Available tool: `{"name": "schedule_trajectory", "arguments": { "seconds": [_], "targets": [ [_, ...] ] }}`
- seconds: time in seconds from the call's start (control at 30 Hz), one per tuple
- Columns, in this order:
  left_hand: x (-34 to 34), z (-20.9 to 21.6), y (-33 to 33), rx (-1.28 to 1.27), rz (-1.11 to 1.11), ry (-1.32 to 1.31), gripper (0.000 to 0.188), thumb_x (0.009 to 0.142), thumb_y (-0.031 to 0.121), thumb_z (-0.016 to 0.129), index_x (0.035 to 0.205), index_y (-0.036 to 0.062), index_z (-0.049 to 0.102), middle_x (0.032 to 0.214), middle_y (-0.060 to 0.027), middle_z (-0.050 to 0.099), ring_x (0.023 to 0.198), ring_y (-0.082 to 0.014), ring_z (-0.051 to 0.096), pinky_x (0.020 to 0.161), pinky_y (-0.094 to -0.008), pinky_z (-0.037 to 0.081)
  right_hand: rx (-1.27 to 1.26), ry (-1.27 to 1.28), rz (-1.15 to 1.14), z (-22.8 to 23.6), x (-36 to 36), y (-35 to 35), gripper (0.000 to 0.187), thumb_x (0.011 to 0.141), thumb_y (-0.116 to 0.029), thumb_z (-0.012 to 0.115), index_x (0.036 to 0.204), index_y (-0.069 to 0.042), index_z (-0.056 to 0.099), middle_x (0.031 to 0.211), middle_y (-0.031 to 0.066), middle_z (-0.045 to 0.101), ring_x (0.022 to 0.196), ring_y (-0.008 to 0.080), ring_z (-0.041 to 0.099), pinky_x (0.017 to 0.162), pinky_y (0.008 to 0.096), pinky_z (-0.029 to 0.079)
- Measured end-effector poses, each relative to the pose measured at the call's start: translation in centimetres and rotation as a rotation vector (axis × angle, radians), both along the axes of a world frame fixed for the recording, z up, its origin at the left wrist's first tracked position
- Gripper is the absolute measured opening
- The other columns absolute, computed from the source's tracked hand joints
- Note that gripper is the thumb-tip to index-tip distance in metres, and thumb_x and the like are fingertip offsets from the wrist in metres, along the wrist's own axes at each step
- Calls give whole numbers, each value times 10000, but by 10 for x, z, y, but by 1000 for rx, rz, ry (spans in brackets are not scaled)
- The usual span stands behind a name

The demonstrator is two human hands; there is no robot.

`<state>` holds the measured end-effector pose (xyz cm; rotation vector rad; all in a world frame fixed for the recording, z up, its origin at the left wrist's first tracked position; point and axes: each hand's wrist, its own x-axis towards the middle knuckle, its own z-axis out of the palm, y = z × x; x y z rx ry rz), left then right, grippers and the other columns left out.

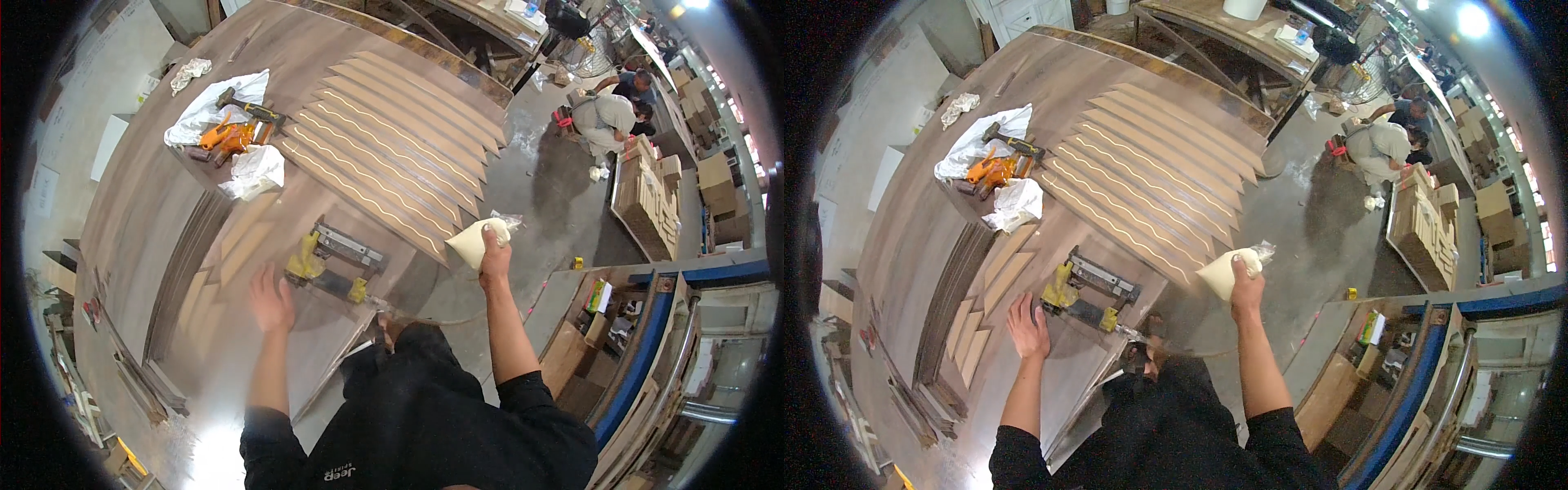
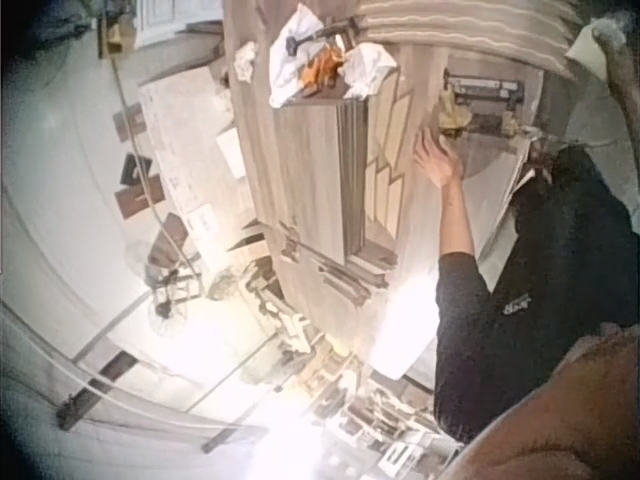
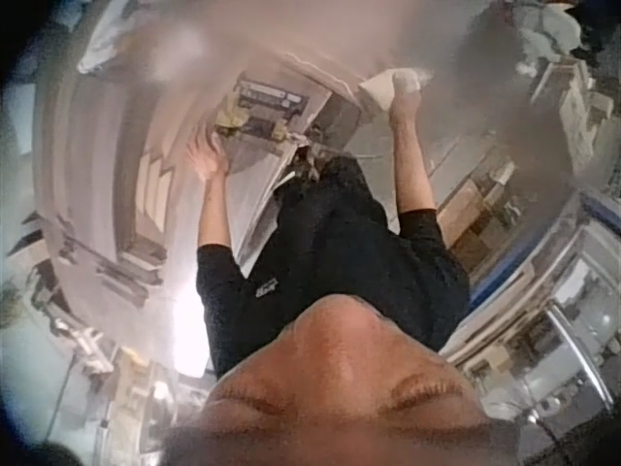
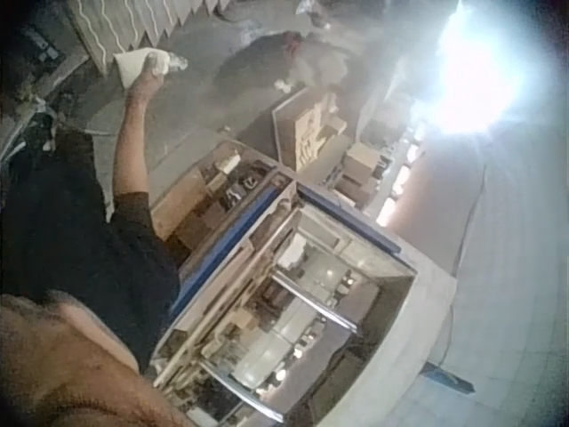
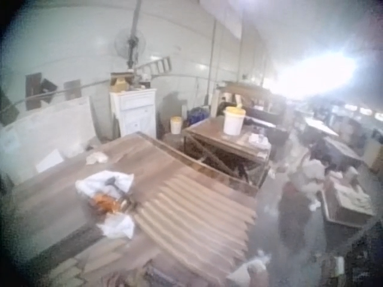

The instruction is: The person is assembling a furniture panel by applying glue and using a nail gun to attach decorative wooden strips.

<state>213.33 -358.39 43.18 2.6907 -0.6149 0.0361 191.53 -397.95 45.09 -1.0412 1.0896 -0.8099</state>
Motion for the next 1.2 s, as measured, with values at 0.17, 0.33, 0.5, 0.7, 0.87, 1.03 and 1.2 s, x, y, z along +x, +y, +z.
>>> {"name": "schedule_trajectory", "arguments": {
  "seconds": [0.17, 0.33, 0.5, 0.7, 0.87, 1.03, 1.2],
  "targets": [
    [0, -2, 1, 5, 29, -19, 425, 1010, 300, 505, 1400, 134, 536, 1427, -102, 504, 1331, -339, 439, 1124, -494, 322, 156, -110, -46, -2, -10, -7, 394, 979, -298, 631, 1240, -5, 594, 1057, 71, 684, 878, 211, 674, 758, 353, 544],
    [1, -4, -4, 9, 40, -23, 429, 1006, 290, 506, 1405, 136, 536, 1428, -99, 509, 1334, -348, 438, 1132, -491, 320, 248, -172, -26, 5, -6, -38, 483, 967, -497, 568, 1230, -93, 600, 965, 40, 692, 751, 174, 671, 567, 308, 497],
    [1, 2, -9, -62, 54, -14, 428, 984, 233, 531, 1398, 124, 545, 1429, -112, 512, 1325, -356, 446, 1128, -491, 328, 442, -324, -21, 0, 16, -76, 430, 937, -565, 570, 1082, -162, 615, 840, 24, 665, 605, 158, 614, 423, 262, 409],
    [1, 12, -14, 9, 111, 31, 492, 882, 93, 573, 1374, 100, 557, 1427, -129, 512, 1308, -368, 460, 1117, -490, 345, 417, -481, 227, 55, 89, -133, 501, 958, -637, 509, 1100, -172, 631, 848, -5, 664, 650, 169, 629, 469, 294, 481],
    [1, 7, -7, 209, 133, -9, 458, 874, 120, 565, 1331, 89, 574, 1396, -142, 521, 1279, -377, 477, 1093, -493, 366, 18, -291, 306, 44, 213, -177, 402, 1012, -435, 553, 1187, -75, 585, 1021, 56, 656, 887, 198, 664, 744, 348, 553],
    [5, 14, -22, 93, 91, -55, 467, 823, 145, 589, 1285, 85, 587, 1344, -179, 537, 1209, -410, 513, 1030, -506, 405, -198, 44, 381, 25, 347, -179, 624, 964, -429, 646, 1323, 78, 576, 1345, 177, 604, 1160, 242, 597, 959, 385, 475],
    [6, 16, -21, 39, 108, -38, 501, 784, 117, 609, 1283, 86, 583, 1327, -188, 542, 1178, -416, 527, 995, -517, 414, -324, 68, 441, 40, 450, -137, 494, 918, -382, 718, 1117, 70, 708, 1085, 158, 741, 1031, 237, 681, 919, 367, 492]
  ]
}}
